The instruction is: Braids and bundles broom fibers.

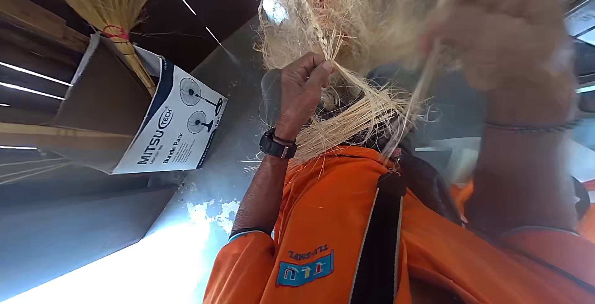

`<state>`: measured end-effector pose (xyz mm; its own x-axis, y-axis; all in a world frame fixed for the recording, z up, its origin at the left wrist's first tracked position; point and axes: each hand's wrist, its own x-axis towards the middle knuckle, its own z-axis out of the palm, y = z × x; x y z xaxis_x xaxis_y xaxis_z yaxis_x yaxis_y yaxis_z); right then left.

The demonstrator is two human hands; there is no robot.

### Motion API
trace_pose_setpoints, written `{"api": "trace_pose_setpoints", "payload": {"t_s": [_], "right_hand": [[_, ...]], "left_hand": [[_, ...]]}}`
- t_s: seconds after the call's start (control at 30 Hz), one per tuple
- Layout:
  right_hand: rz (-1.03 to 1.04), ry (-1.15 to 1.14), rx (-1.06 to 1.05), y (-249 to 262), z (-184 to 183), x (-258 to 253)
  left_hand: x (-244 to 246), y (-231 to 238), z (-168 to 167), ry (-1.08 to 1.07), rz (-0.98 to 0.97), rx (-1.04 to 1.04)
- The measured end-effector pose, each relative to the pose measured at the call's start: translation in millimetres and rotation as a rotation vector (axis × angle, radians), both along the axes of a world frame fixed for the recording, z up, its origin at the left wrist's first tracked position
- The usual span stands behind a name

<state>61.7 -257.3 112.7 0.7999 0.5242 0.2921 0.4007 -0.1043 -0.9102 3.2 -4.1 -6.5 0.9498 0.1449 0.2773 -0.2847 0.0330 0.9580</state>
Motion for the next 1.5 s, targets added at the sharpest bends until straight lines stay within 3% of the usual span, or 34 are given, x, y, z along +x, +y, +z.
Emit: {"api": "trace_pose_setpoints", "payload": {"t_s": [0.23,0.57,0.83,1.17,1.5], "right_hand": [[0.069,0.264,-0.133,46,-43,6],[-0.019,0.335,-0.154,65,-70,-3],[-0.044,0.319,-0.186,62,-78,-3],[-0.009,0.708,0.052,67,-76,-12],[-0.059,0.709,0.08,66,-80,-7]], "left_hand": [[3,-3,-8,-0.029,-0.013,0.031],[2,-9,-13,-0.102,0.07,0.113],[3,-9,-15,-0.111,0.069,0.131],[4,-10,-12,-0.088,0.069,0.198],[7,-17,-18,-0.18,0.104,0.206]]}}
